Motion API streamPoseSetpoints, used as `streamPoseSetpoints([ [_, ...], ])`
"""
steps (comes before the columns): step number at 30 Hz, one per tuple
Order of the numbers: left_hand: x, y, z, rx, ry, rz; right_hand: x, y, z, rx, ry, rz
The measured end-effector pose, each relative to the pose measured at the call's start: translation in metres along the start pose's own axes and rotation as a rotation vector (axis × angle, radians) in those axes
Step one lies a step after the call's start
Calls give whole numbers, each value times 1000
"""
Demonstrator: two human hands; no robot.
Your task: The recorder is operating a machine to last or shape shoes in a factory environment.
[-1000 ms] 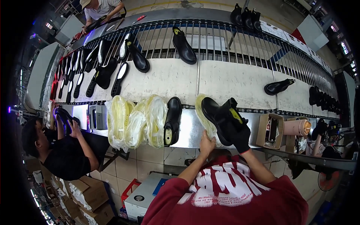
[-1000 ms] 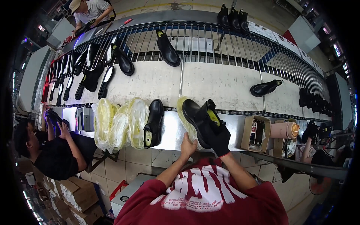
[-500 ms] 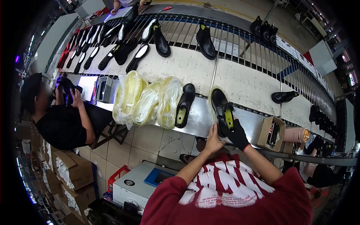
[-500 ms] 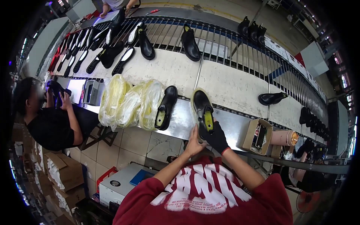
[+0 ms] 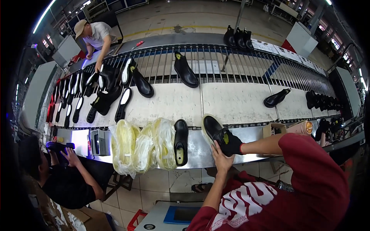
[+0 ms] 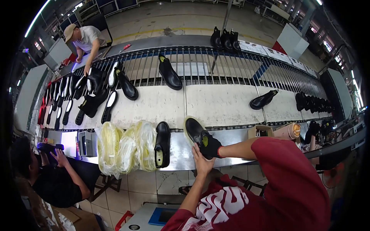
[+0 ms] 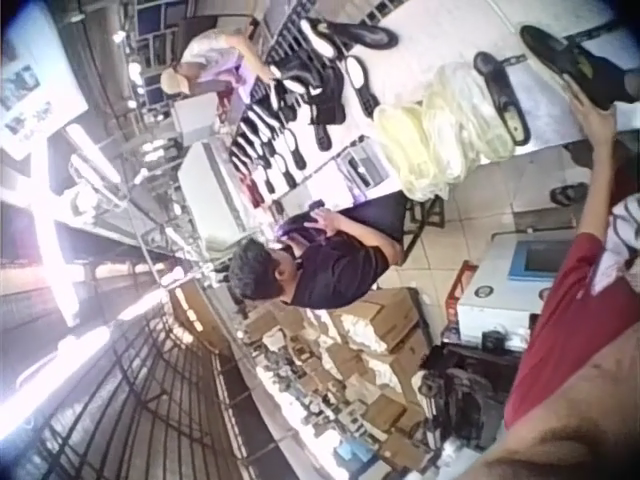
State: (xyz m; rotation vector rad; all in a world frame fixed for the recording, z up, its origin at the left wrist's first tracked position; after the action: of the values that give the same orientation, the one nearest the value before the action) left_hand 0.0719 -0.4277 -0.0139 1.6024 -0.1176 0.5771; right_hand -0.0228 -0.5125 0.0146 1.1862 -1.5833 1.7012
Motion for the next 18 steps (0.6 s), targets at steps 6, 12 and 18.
streamPoseSetpoints([
  [6, -9, -38, -3, 165, -124, 208, -23, -4, -23, -429, 47, 69],
  [12, -1, -58, 24, 18, -340, -113, 3, 15, -15, -363, 46, 207],
  [18, 9, -34, 35, 816, -551, -837, 54, 36, -24, -404, -90, 671],
])
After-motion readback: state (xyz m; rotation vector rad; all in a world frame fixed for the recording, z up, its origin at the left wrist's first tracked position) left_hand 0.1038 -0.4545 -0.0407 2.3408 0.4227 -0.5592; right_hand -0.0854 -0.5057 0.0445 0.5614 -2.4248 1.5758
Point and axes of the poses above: each hand's wrist, its own z-axis towards the middle knuckle, its own x-axis out of the back of the hand, y = z × x, the point moved 4 cm from there along z, towards the middle knuckle, and after that the axes turned 11 degrees about y, right-handed, at the moved point
